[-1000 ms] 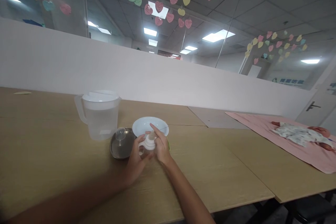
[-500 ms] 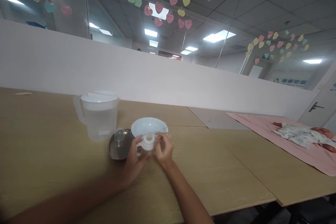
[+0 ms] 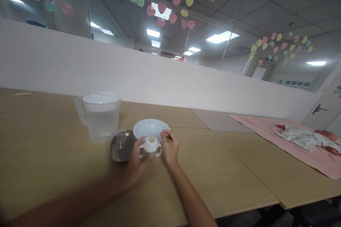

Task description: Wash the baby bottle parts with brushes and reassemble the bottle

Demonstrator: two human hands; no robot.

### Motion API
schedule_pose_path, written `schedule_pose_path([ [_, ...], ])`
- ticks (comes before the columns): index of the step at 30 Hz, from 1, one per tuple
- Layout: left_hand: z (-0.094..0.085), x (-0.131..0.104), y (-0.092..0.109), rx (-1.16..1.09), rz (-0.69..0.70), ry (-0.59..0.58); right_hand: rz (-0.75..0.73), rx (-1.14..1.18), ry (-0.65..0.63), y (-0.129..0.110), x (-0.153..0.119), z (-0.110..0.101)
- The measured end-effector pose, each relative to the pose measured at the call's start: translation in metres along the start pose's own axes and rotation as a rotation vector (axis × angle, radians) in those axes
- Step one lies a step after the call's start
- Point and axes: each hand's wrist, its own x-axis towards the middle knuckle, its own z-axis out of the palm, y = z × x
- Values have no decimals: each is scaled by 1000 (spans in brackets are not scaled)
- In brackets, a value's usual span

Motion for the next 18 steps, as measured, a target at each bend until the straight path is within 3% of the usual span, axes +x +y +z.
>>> schedule_pose_path([
  [5, 0, 0, -1, 2, 6, -15, -6, 101, -147, -2, -6, -1],
  [11, -1, 0, -1, -14, 7, -41, -168, 102, -510, -11, -10, -6],
  [14, -2, 1, 0, -12, -5, -53, -232, 3, -481, -16, -12, -4],
  [18, -1, 2, 0, -19, 14, -47, -234, -226, -307, -14, -16, 6],
])
